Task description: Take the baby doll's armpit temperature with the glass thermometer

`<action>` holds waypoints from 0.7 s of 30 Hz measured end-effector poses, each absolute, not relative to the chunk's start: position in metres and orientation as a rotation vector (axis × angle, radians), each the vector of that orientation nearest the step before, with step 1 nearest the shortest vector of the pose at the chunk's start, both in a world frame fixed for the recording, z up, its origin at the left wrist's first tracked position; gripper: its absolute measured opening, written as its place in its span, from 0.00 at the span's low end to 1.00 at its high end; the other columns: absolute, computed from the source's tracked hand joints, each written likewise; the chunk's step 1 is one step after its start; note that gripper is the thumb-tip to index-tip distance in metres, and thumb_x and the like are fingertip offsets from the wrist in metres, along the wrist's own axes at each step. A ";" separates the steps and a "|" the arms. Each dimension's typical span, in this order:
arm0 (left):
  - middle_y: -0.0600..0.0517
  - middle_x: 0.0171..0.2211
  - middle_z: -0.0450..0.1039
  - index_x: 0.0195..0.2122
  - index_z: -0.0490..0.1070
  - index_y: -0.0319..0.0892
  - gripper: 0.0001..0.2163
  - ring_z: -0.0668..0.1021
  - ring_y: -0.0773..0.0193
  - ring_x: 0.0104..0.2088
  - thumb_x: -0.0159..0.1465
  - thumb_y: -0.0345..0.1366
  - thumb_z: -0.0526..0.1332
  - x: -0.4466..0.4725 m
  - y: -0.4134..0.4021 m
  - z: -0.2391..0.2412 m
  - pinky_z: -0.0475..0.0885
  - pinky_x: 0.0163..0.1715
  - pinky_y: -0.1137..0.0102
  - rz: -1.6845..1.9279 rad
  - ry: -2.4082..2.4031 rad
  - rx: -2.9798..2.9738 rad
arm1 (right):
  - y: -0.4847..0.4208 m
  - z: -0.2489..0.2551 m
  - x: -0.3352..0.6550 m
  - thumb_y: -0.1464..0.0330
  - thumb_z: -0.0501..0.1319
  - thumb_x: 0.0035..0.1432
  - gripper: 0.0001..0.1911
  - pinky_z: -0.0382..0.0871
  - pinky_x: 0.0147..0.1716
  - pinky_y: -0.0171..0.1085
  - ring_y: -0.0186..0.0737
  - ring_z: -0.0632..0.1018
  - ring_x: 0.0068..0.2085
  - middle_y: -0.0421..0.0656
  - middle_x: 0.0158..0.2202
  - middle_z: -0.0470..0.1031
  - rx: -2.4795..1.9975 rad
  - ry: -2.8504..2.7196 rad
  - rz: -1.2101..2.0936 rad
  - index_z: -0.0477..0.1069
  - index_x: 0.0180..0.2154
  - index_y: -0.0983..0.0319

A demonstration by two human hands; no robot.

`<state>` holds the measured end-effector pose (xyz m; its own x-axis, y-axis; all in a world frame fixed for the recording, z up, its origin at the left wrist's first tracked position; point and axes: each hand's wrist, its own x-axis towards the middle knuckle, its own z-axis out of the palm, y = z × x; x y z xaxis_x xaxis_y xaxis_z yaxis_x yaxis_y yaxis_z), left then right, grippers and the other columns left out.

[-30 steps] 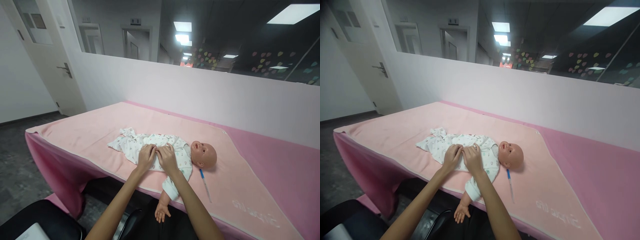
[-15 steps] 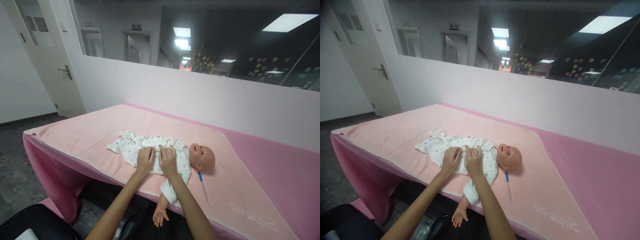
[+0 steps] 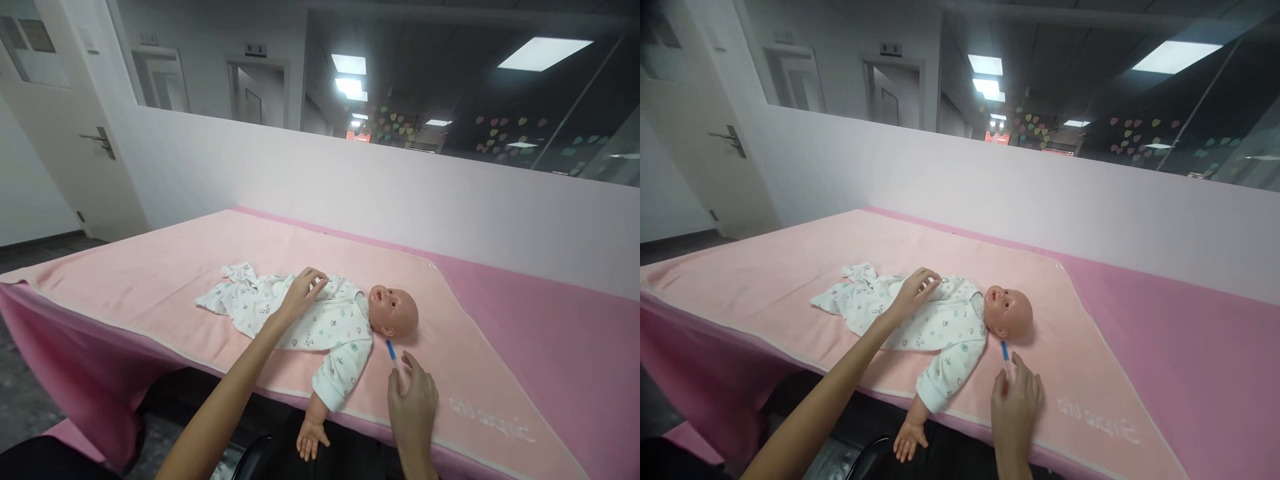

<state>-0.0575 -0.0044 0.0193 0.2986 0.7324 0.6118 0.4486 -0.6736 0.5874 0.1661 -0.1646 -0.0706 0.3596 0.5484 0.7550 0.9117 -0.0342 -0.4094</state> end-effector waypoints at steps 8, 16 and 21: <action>0.54 0.32 0.70 0.35 0.71 0.44 0.10 0.69 0.67 0.28 0.61 0.40 0.52 -0.041 0.014 0.004 0.63 0.29 0.73 0.912 0.984 2.362 | -0.173 -0.084 0.186 0.65 0.49 0.54 0.14 0.61 0.40 0.43 0.47 0.72 0.35 0.48 0.34 0.75 -1.851 -1.387 -0.476 0.68 0.37 0.65; 0.55 0.26 0.67 0.33 0.71 0.42 0.12 0.64 0.69 0.24 0.59 0.43 0.54 -0.045 0.004 0.003 0.59 0.25 0.74 0.948 0.946 2.239 | -0.174 -0.079 0.179 0.67 0.50 0.54 0.12 0.60 0.40 0.41 0.45 0.72 0.36 0.46 0.35 0.75 -1.889 -1.445 -0.475 0.68 0.36 0.63; 0.57 0.23 0.62 0.33 0.70 0.42 0.12 0.64 0.70 0.23 0.57 0.46 0.56 -0.045 0.002 0.004 0.58 0.25 0.74 0.902 0.969 2.329 | -0.173 -0.080 0.179 0.67 0.50 0.54 0.12 0.60 0.39 0.40 0.44 0.72 0.37 0.47 0.37 0.74 -1.894 -1.422 -0.462 0.67 0.37 0.63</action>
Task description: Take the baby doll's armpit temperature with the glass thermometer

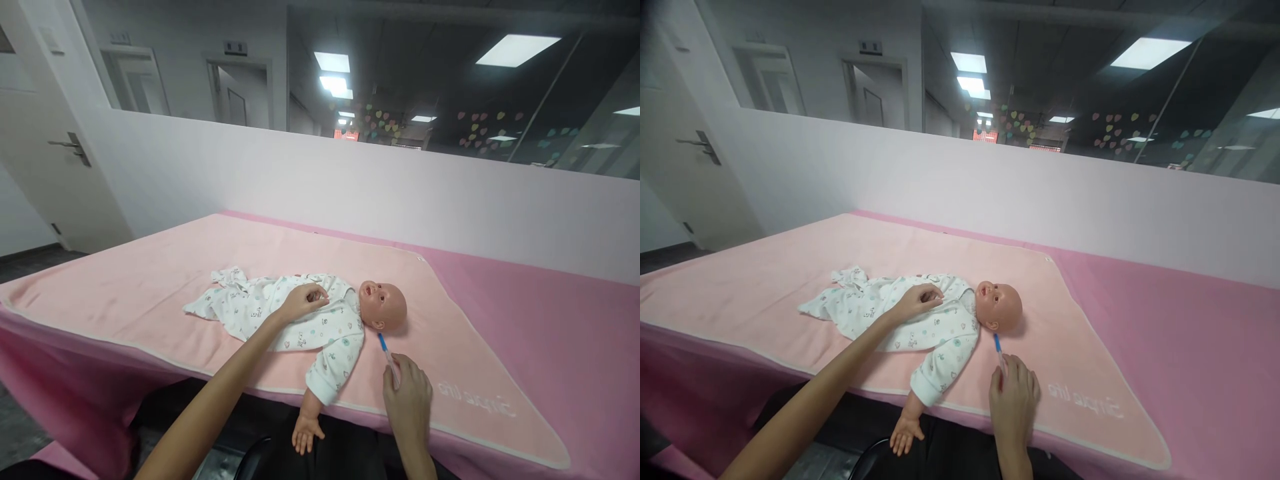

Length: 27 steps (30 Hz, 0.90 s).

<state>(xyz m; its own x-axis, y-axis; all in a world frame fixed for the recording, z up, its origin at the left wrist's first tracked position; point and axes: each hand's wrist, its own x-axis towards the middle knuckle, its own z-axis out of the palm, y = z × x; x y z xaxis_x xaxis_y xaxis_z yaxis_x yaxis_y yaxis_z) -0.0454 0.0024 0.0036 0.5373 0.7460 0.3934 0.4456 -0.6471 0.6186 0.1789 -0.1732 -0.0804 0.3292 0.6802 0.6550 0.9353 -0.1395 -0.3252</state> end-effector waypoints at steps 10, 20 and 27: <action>0.53 0.28 0.69 0.34 0.65 0.42 0.12 0.70 0.66 0.29 0.65 0.39 0.45 -0.042 -0.006 -0.002 0.62 0.29 0.73 0.866 1.002 2.730 | -0.176 -0.079 0.177 0.67 0.52 0.54 0.11 0.58 0.35 0.39 0.45 0.71 0.35 0.46 0.34 0.73 -2.061 -1.402 -0.473 0.69 0.36 0.63; 0.50 0.32 0.73 0.35 0.69 0.41 0.16 0.73 0.60 0.34 0.62 0.44 0.46 -0.038 0.034 0.025 0.64 0.35 0.70 0.715 1.050 2.385 | -0.176 -0.079 0.180 0.69 0.50 0.52 0.11 0.60 0.34 0.39 0.45 0.71 0.34 0.47 0.30 0.73 -2.060 -1.401 -0.393 0.70 0.28 0.62; 0.48 0.36 0.75 0.35 0.72 0.39 0.20 0.74 0.57 0.36 0.54 0.52 0.55 -0.053 0.088 0.057 0.67 0.31 0.70 0.508 1.086 1.930 | -0.185 -0.074 0.202 0.62 0.48 0.50 0.16 0.64 0.30 0.39 0.45 0.74 0.31 0.46 0.30 0.75 -2.079 -1.177 0.046 0.70 0.32 0.61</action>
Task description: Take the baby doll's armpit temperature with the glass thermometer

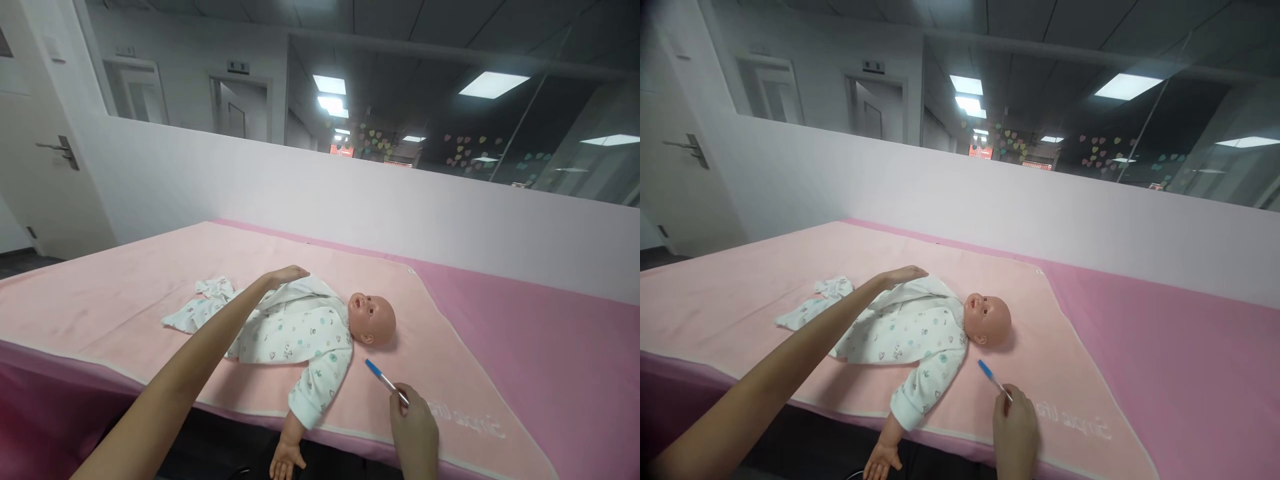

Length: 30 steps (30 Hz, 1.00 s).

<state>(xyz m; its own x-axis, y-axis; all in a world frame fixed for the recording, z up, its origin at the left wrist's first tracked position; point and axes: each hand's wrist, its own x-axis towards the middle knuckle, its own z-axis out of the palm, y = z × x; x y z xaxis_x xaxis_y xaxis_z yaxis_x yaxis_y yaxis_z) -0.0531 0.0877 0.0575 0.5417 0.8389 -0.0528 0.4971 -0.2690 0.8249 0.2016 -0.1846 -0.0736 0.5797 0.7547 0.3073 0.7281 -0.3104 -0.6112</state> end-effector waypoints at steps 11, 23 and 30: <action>0.50 0.34 0.76 0.35 0.74 0.41 0.17 0.74 0.62 0.31 0.47 0.46 0.63 -0.042 0.123 0.086 0.68 0.30 0.72 0.225 0.869 1.853 | -0.144 0.058 0.183 0.59 0.52 0.53 0.15 0.66 0.27 0.33 0.39 0.75 0.27 0.43 0.27 0.75 -1.662 -1.476 0.307 0.72 0.31 0.61; 0.53 0.33 0.75 0.35 0.73 0.42 0.13 0.73 0.64 0.32 0.52 0.43 0.60 -0.035 0.108 0.097 0.68 0.33 0.73 0.207 0.694 1.883 | 0.015 0.054 0.126 0.73 0.54 0.54 0.11 0.65 0.24 0.31 0.32 0.73 0.23 0.45 0.27 0.73 -1.948 -1.794 0.333 0.64 0.41 0.68; 0.53 0.32 0.74 0.33 0.73 0.43 0.12 0.73 0.63 0.33 0.51 0.43 0.62 -0.029 0.086 0.093 0.68 0.32 0.72 0.128 0.628 1.877 | 0.018 0.050 0.117 0.63 0.55 0.59 0.16 0.69 0.41 0.43 0.38 0.72 0.43 0.44 0.46 0.67 -1.990 -1.830 0.277 0.63 0.47 0.63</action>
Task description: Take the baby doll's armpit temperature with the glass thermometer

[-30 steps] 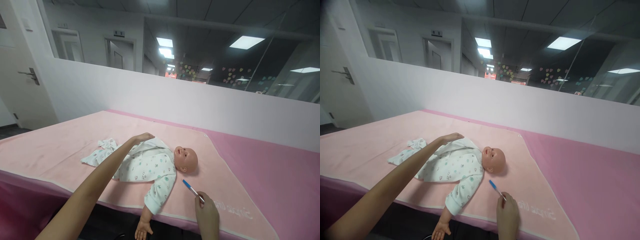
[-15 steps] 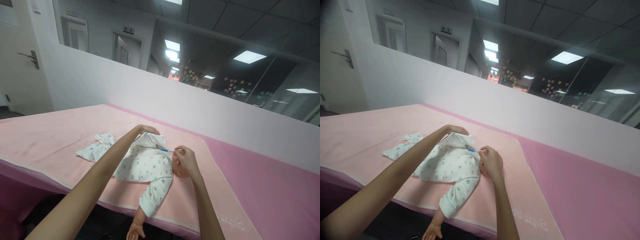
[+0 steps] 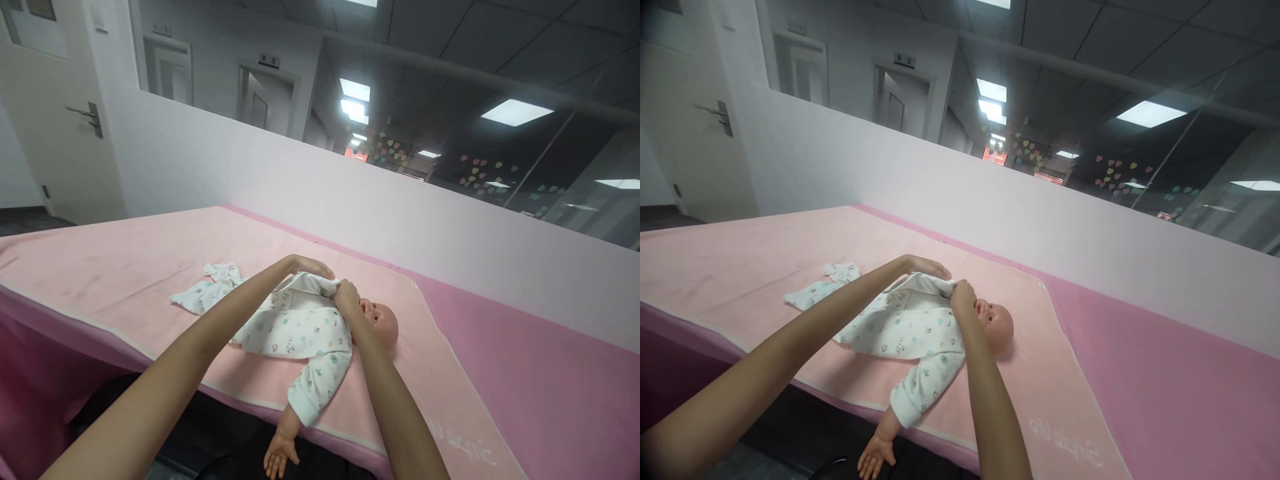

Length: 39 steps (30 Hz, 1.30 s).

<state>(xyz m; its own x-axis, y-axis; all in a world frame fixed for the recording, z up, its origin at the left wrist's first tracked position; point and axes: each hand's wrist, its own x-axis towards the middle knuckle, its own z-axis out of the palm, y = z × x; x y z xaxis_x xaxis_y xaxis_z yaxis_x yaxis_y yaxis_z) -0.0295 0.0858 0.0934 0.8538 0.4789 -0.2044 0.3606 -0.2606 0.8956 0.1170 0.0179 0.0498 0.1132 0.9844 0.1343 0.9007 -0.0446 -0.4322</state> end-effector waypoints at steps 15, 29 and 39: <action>0.54 0.28 0.71 0.39 0.71 0.48 0.17 0.69 0.68 0.23 0.48 0.45 0.65 -0.035 0.036 0.056 0.65 0.21 0.75 0.113 0.620 1.903 | -0.043 0.049 0.145 0.77 0.51 0.55 0.10 0.58 0.43 0.37 0.38 0.68 0.41 0.44 0.37 0.70 -1.695 -2.286 -0.151 0.70 0.31 0.61; 0.35 0.42 0.71 0.38 0.72 0.35 0.21 0.72 0.47 0.45 0.60 0.47 0.47 -0.013 0.077 0.019 0.59 0.47 0.53 0.365 1.618 2.309 | -0.047 0.041 0.196 0.64 0.48 0.57 0.19 0.58 0.48 0.40 0.39 0.71 0.45 0.46 0.46 0.72 -1.677 -1.802 -0.005 0.67 0.46 0.63; 0.38 0.46 0.69 0.45 0.70 0.38 0.29 0.72 0.48 0.45 0.62 0.53 0.38 -0.018 0.059 0.000 0.64 0.41 0.59 0.353 1.755 2.323 | -0.024 0.010 0.247 0.54 0.55 0.50 0.24 0.67 0.42 0.39 0.44 0.77 0.39 0.48 0.36 0.77 -1.349 -1.063 1.067 0.72 0.37 0.68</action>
